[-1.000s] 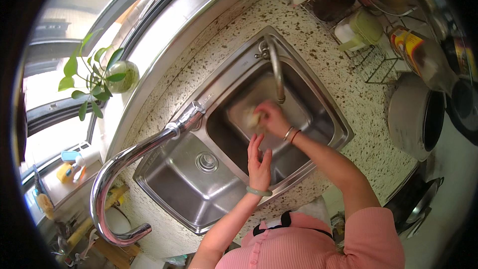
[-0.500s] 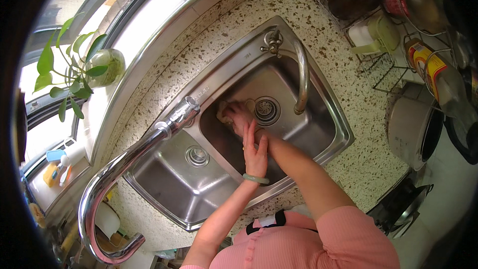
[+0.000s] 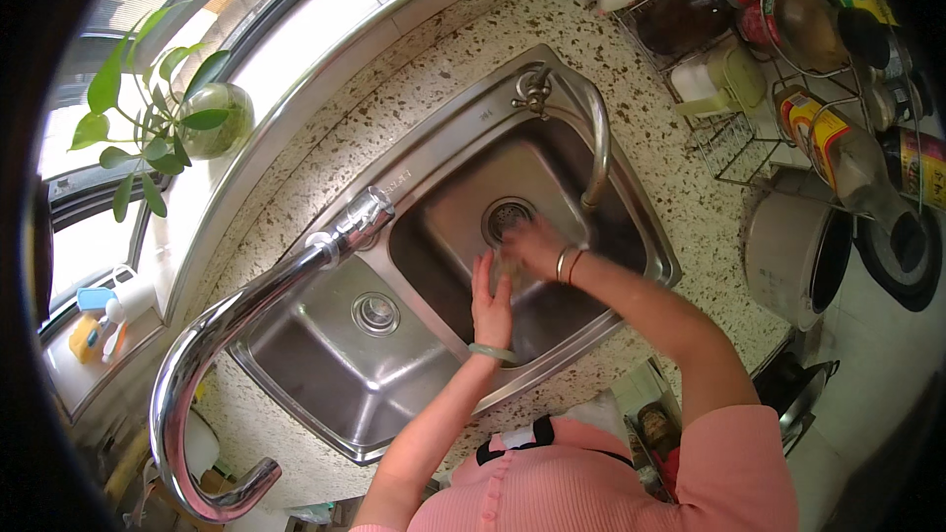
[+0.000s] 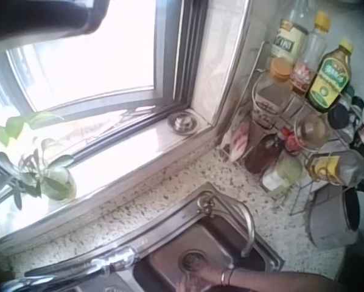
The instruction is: The person washes a black cooking pot under running water, then places it into a rice cooker. They proceed to wipe the kitchen countertop and the stainless steel sink with a cloth, rinsing the cloth under the tap multiple times to clean the surfaces.
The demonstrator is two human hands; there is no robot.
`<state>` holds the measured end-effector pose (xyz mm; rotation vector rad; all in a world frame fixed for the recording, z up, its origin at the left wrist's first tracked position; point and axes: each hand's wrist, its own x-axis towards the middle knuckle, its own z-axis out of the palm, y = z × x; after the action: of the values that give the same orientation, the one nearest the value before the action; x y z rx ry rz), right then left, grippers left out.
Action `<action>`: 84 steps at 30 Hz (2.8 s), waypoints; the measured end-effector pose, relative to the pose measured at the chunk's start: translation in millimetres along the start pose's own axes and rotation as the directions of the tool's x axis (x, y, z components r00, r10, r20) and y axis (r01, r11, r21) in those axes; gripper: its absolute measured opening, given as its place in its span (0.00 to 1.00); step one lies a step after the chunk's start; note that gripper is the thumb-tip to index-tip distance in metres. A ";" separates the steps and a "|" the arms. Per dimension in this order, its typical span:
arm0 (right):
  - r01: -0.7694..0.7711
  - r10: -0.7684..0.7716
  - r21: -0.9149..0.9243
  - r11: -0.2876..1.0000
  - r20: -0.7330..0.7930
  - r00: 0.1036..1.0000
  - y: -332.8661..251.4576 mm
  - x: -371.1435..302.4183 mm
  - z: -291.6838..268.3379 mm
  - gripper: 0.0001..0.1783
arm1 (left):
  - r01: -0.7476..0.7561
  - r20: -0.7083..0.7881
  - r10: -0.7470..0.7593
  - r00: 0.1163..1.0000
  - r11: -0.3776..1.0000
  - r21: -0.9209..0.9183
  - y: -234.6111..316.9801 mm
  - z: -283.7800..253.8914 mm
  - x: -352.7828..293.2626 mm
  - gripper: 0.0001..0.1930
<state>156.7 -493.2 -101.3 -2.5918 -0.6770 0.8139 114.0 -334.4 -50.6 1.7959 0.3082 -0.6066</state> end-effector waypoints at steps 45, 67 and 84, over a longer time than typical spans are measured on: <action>0.017 0.251 0.973 0.231 -0.076 0.965 -281.0 24.9 -59.6 0.14 | -0.320 -0.495 0.143 0.857 0.900 -0.295 33.4 -176.6 -110.4 0.23; -0.336 0.548 0.436 0.835 -0.596 0.587 27.0 89.6 46.7 0.28 | -0.074 -0.197 0.159 0.967 0.923 0.378 -11.6 -64.3 -86.4 0.39; 0.327 0.407 0.814 0.480 -0.537 0.739 -131.4 84.3 -4.3 0.06 | 0.039 -0.166 -0.042 0.985 0.999 -0.020 -6.9 -81.4 -83.1 0.34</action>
<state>175.9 -340.3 -76.5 -1.6534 0.0999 0.0468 61.4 -247.3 6.3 1.8315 0.4630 -0.4818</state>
